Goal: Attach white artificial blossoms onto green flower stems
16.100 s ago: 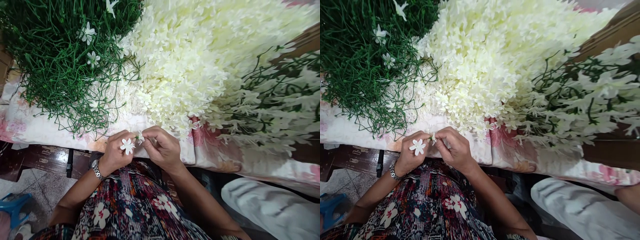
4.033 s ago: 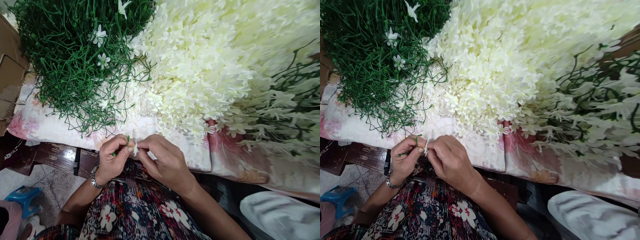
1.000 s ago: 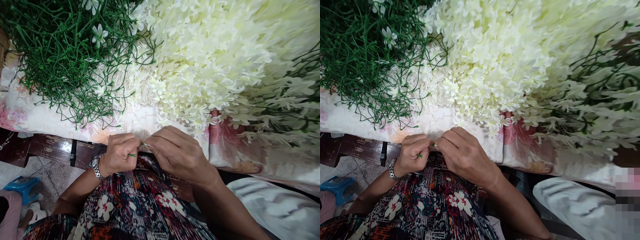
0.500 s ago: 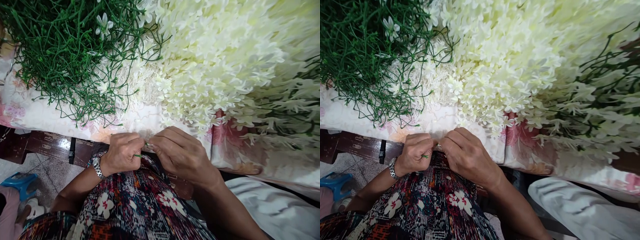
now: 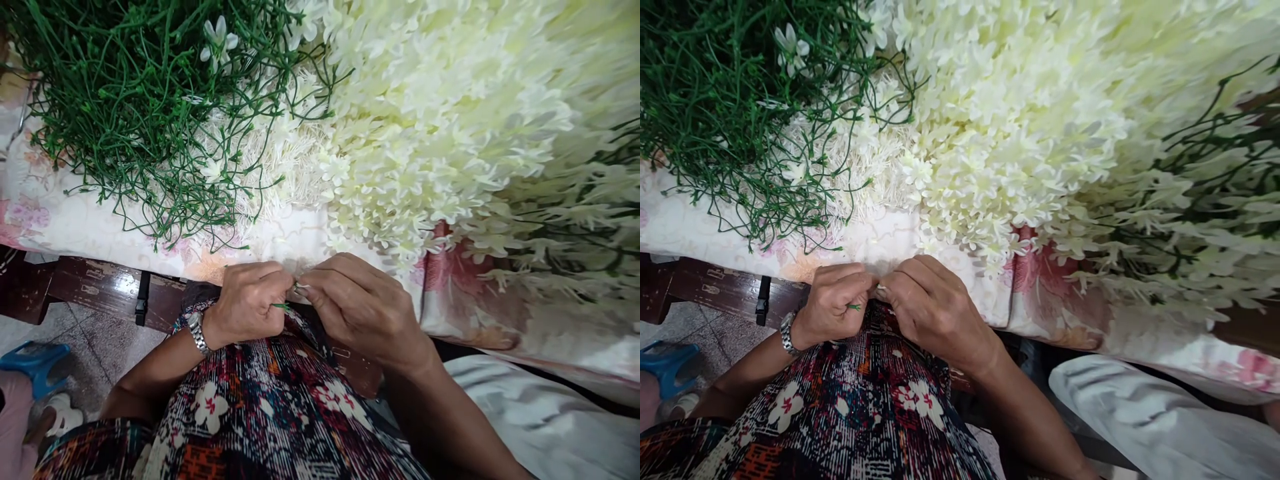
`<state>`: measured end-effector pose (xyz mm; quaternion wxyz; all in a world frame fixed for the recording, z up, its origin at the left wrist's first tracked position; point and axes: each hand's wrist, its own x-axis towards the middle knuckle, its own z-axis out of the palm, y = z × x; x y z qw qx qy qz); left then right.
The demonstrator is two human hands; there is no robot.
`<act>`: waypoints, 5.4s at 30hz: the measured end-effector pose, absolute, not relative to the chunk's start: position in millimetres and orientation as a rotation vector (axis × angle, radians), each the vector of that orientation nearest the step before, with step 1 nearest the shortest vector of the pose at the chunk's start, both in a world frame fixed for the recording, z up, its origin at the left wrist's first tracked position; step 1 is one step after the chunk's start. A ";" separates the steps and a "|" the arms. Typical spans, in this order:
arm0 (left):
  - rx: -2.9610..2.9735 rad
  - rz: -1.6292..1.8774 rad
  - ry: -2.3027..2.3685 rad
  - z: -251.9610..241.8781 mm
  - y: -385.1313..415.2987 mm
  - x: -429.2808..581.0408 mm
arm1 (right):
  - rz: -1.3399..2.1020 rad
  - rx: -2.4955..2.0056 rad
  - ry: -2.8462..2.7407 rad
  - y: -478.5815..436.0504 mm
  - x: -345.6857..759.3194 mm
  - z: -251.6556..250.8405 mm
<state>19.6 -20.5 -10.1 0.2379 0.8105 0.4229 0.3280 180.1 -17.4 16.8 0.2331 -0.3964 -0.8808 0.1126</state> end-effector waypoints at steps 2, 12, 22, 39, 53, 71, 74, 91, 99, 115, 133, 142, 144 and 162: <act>2.107 0.896 1.109 -8.2 -19.6 16.9 | 0.333 -1.092 -2.362 -17.8 179.2 18.5; 1.792 0.994 0.992 -3.6 -18.9 11.0 | 0.594 -1.117 -2.151 -19.4 180.5 25.5; 1.835 0.987 0.977 -4.5 -20.0 11.3 | 0.680 -0.999 -2.128 -16.9 184.1 27.3; 2.024 0.937 1.072 -7.3 -20.6 14.6 | 0.464 -1.044 -2.292 -18.6 178.0 18.4; 2.188 0.842 1.157 -5.8 -19.5 18.3 | 0.359 -1.096 -2.373 -22.6 178.7 16.0; 2.145 0.953 1.161 -8.3 -20.3 19.1 | 0.492 -1.105 -2.217 -21.5 172.9 9.2; 2.146 0.941 1.166 -9.1 -20.6 18.9 | 0.494 -1.097 -2.220 -21.0 172.2 9.3; 1.981 0.932 1.074 -6.8 -20.4 12.7 | 0.505 -1.083 -2.188 -19.0 173.0 13.1; 1.904 0.938 1.093 -1.8 -19.8 10.7 | 0.489 -1.077 -2.239 -18.3 172.8 16.9; 1.921 0.899 1.028 -6.6 -19.6 10.9 | 0.537 -1.028 -2.314 -13.8 175.4 17.1; 1.928 0.920 1.058 -8.6 -18.0 12.4 | 0.560 -1.026 -2.355 -10.9 173.0 15.9; 1.722 0.928 0.996 -1.6 -16.7 7.7 | 0.626 -1.033 -2.297 -10.1 179.1 28.9; 1.637 0.953 0.979 2.2 -16.7 5.3 | 0.594 -1.014 -2.222 -11.4 183.2 34.0; 1.444 0.881 0.829 16.6 -15.5 10.1 | 0.289 -0.838 -2.326 -14.4 184.0 42.0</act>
